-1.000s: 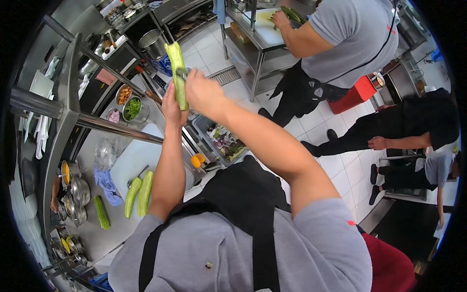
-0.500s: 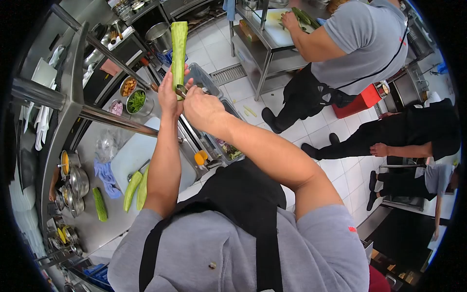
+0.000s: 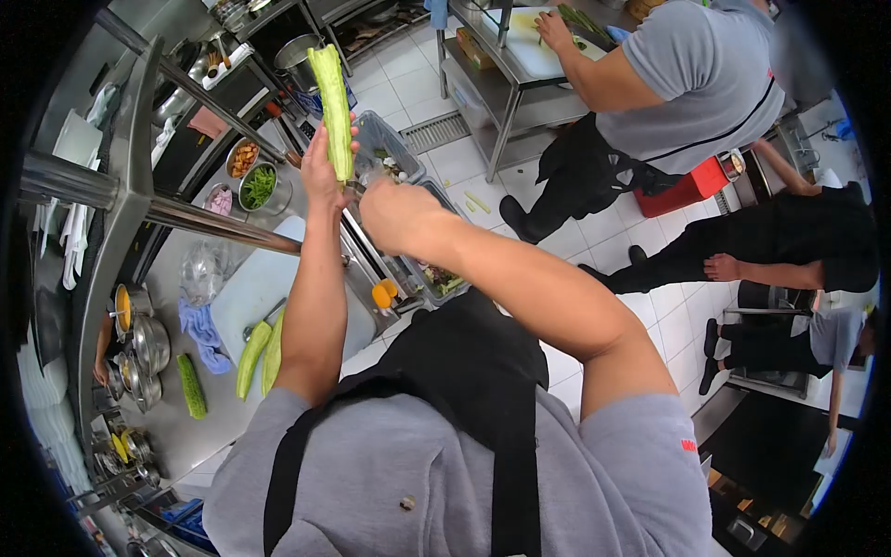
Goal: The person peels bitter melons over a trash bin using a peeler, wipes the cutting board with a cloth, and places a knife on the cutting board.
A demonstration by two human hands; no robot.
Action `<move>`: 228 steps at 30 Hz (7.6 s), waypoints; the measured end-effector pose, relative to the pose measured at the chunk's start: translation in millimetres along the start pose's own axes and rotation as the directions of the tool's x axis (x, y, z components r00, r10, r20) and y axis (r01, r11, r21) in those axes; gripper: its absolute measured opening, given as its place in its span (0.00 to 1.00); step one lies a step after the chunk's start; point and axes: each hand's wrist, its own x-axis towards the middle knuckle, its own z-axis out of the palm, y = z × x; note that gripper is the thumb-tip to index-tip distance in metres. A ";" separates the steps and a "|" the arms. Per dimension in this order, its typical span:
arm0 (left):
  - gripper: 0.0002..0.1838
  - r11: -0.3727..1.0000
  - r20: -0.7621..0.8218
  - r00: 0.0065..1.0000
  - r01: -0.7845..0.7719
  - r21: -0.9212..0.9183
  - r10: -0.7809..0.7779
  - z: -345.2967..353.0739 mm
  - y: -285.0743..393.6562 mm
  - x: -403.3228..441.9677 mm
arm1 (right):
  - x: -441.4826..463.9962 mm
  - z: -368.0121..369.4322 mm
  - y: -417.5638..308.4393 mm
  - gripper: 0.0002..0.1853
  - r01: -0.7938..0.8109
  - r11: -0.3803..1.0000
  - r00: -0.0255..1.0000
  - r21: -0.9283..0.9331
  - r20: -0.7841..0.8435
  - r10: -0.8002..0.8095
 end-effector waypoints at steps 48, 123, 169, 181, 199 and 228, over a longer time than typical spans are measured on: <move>0.23 0.785 -0.066 0.950 0.290 0.548 -0.305 -41.3 -17.4 -75.6 | -36.1 12.2 69.6 0.28 0.055 0.887 0.997 0.458 -0.071 -0.025; 0.36 -0.558 -0.443 0.814 0.580 0.593 0.376 -583.1 326.8 -425.3 | -1.4 308.4 -403.9 0.21 -0.110 0.710 0.989 0.695 0.149 0.007; 0.19 0.921 -0.180 0.908 0.388 0.023 -0.378 39.2 8.7 -98.9 | 11.6 -3.6 40.7 0.09 -0.205 0.839 0.973 0.504 0.197 0.120; 0.23 0.957 -0.015 0.960 0.278 0.082 -0.278 -44.2 -21.7 -58.3 | 14.3 29.8 0.7 0.09 -0.246 0.800 0.937 0.548 0.345 0.051; 0.41 0.965 -0.055 0.993 0.111 0.237 -0.101 -25.1 -14.8 -32.2 | 22.3 64.7 76.1 0.24 -0.033 0.996 0.997 -0.077 -0.078 0.027; 0.23 0.908 -0.154 0.895 0.405 -0.111 -0.418 -34.1 -39.0 -30.3 | 36.0 63.7 124.6 0.17 -0.203 0.905 0.951 0.374 -0.143 0.273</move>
